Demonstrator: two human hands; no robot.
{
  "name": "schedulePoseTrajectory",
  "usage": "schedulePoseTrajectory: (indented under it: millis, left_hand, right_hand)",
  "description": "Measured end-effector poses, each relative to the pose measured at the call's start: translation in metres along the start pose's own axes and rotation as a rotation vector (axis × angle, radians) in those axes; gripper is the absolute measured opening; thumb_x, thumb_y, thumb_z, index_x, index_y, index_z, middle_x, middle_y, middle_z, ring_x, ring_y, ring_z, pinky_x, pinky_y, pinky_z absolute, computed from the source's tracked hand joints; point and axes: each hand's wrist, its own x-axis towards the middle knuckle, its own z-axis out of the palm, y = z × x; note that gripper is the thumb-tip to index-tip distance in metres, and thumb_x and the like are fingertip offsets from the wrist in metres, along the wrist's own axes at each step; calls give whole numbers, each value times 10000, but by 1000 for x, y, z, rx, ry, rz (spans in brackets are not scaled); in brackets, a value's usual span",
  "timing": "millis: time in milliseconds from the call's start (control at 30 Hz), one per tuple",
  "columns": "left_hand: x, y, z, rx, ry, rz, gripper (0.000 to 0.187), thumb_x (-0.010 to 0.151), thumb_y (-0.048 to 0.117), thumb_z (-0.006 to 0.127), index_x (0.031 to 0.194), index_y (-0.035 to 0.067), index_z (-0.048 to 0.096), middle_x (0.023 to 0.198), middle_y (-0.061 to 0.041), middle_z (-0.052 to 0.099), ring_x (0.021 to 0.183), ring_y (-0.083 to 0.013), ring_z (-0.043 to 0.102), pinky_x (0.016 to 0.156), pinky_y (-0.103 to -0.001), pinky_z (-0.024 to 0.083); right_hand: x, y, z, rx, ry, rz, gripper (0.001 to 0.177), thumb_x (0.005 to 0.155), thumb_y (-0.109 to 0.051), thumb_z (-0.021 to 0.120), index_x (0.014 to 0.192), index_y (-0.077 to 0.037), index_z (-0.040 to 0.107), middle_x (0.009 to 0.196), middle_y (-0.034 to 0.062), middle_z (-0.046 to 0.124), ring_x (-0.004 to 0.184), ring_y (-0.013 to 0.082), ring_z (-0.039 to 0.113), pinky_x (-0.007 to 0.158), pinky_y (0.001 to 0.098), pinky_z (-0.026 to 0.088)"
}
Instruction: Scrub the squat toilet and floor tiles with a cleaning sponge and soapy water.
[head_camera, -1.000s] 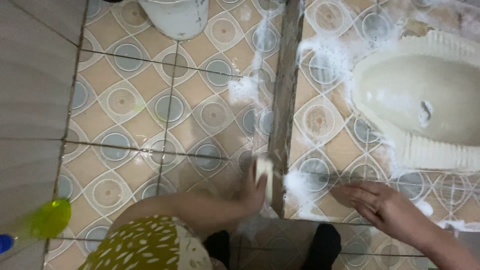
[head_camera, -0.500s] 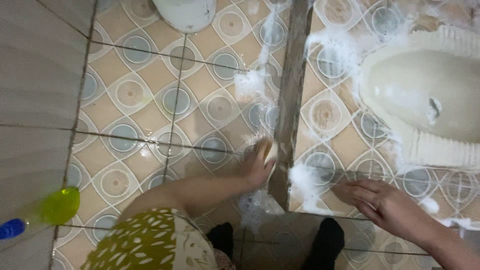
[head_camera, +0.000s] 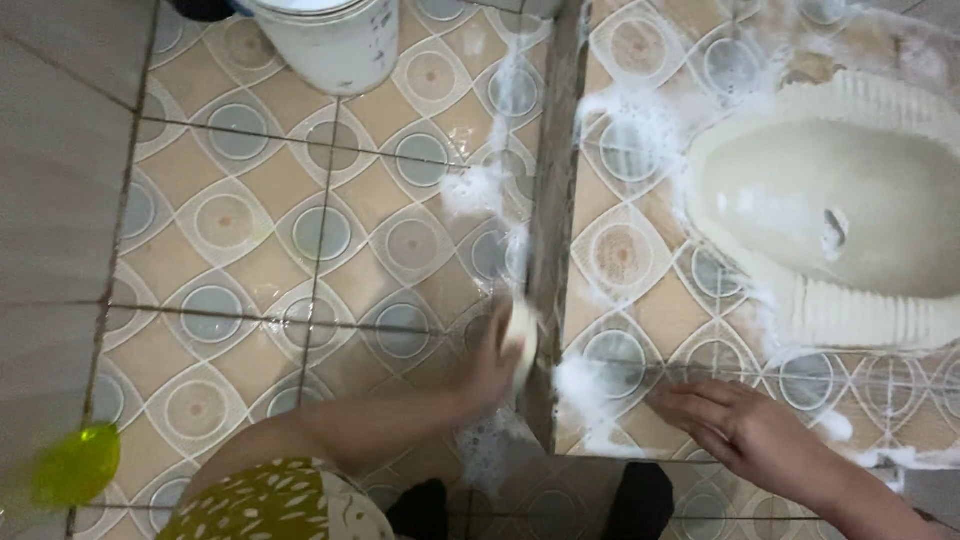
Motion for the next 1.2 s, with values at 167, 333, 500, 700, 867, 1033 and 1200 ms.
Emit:
schedulePoseTrajectory:
  millis: [167, 333, 500, 700, 867, 1033, 1200]
  left_hand:
    - [50, 66, 7, 91, 143, -58, 694, 1101, 280, 470, 1685, 148, 119, 1486, -263, 539, 1258, -414, 577, 1064, -515, 490]
    - [10, 76, 5, 417, -60, 507, 606, 1091, 362, 508, 1588, 95, 286, 1318, -216, 567, 1077, -293, 633, 890, -426, 550]
    - [71, 143, 9, 1379, -464, 549, 527, 1158, 248, 428, 1669, 229, 301, 1680, -128, 380, 647, -238, 709, 561, -368, 616]
    - [155, 219, 3, 1462, 21, 478, 503, 1019, 276, 546, 1518, 267, 477, 1082, -223, 626, 783, -333, 703, 606, -492, 599]
    - [108, 137, 48, 1340, -186, 685, 458, 1042, 281, 538, 1490, 270, 443, 1051, -225, 640, 699, -239, 700, 548, -413, 593]
    - [154, 173, 62, 1513, -12, 565, 719, 1029, 343, 596, 1626, 291, 198, 1240, -374, 572, 581, -240, 691, 451, -368, 582]
    - [132, 247, 92, 1398, -76, 10, 1161, 840, 252, 805, 1676, 311, 3, 1462, -272, 408, 1032, -358, 660, 801, -409, 617]
  right_hand:
    - [0, -9, -9, 33, -48, 117, 565, 889, -249, 628, 1453, -280, 609, 1442, -3, 634, 1213, 204, 654, 988, 365, 558]
    - [-8, 13, -5, 56, -30, 113, 538, 900, -259, 628, 1438, -265, 628, 1447, 5, 635, 1218, 220, 656, 995, 374, 546]
    - [-8, 29, -4, 17, -2, 61, 528, 893, -243, 637, 1421, -241, 625, 1421, 18, 653, 1191, 231, 662, 979, 380, 541]
    - [-8, 19, -17, -1, 105, 69, 551, 850, -236, 679, 1399, -272, 639, 1344, 33, 692, 1133, 237, 690, 947, 377, 566]
    - [17, 22, -26, 169, 11, 251, 537, 905, -283, 655, 1438, -323, 609, 1375, -18, 684, 1143, 189, 693, 963, 351, 587]
    - [71, -14, -30, 610, 83, 338, 685, 988, -253, 522, 1630, -291, 288, 1630, 30, 397, 1329, 211, 543, 1072, 396, 500]
    - [127, -37, -73, 921, 550, 391, 782, 998, -611, 208, 1665, -210, 125, 1507, 186, 482, 1330, 363, 552, 1127, 478, 444]
